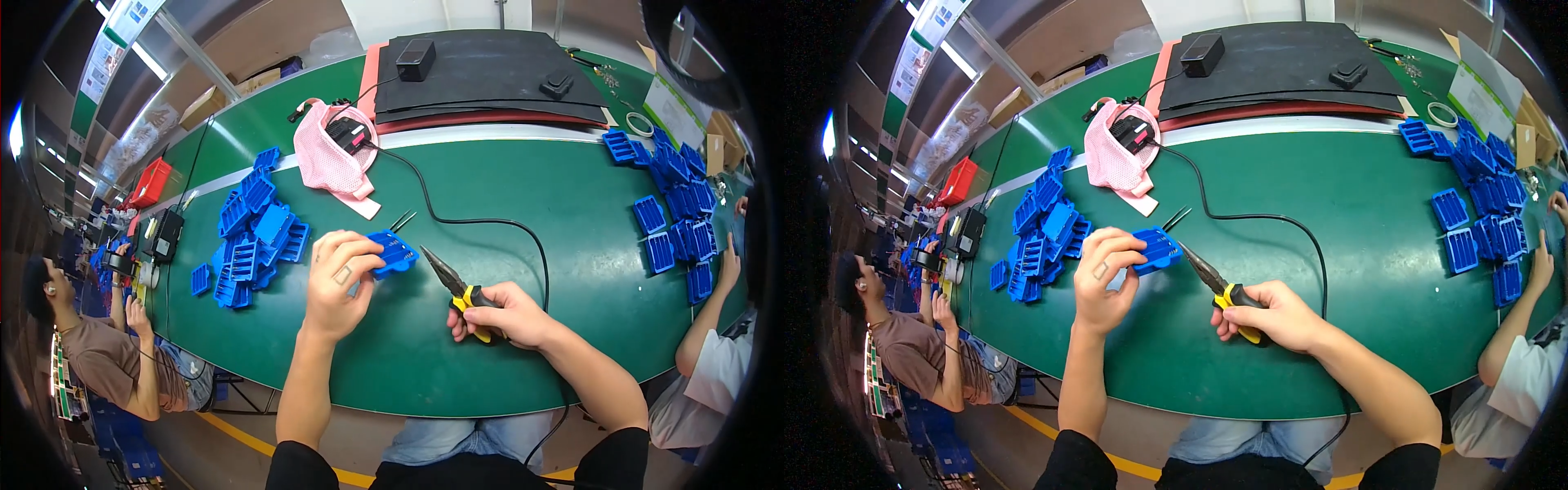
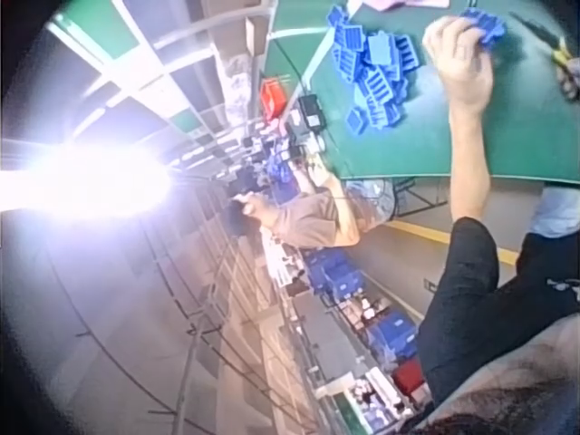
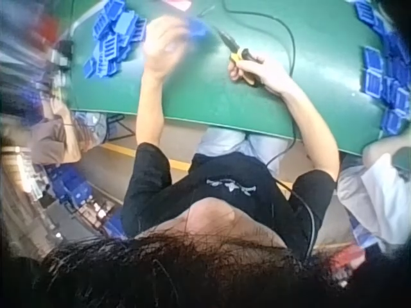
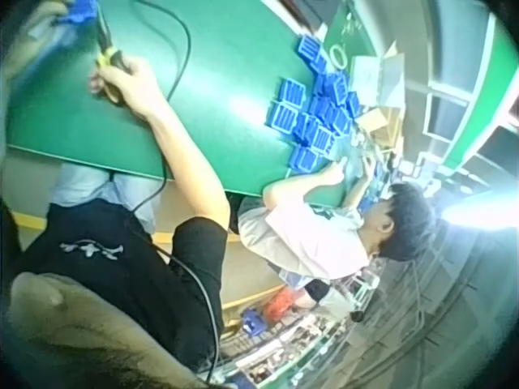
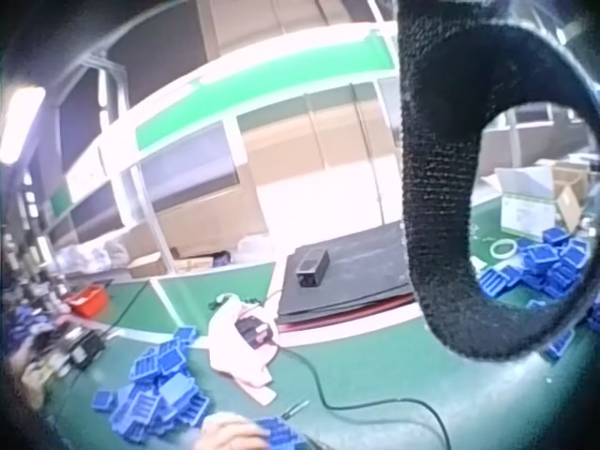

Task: Assembling small blue plastic components using needle-nose pliers at a factory workbench.

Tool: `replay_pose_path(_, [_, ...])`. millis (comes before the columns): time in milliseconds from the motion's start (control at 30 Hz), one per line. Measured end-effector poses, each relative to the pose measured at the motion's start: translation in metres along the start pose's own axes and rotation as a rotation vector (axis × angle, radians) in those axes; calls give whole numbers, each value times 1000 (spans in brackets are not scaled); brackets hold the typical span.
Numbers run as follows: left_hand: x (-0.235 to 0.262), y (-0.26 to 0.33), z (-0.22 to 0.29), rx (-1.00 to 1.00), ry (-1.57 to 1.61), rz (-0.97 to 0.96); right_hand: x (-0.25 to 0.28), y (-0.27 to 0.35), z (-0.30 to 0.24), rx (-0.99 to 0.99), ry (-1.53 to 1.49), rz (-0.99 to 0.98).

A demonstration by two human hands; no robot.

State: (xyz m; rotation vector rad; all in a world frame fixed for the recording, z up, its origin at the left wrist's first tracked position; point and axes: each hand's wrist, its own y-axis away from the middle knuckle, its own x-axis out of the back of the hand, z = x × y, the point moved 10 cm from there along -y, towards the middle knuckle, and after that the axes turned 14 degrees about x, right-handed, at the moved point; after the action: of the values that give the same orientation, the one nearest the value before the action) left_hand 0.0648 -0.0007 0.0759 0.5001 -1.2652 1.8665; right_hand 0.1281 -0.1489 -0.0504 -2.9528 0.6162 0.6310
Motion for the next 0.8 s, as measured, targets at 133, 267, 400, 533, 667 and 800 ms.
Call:
replay_pose_path(133, [5,1,-6,98,59,70,-1,1,-1,38,-18,12])
replay_pose_path(267, [8,0,-11,124,239,117,-1,1,-4,94,39,24])
replay_pose_path(400, [9,2,-14,129,278,130,-9,2,-11,168,165,28])
replay_pose_path(533, [4,5,-24,254,390,87,-17,3,-16,213,257,-6])
replay_pose_path(667, [-4,9,-27,369,532,124,-19,3,-19,263,306,-8])
replay_pose_path(800, [-2,7,-17,334,401,84,-25,3,-23,216,414,-24])
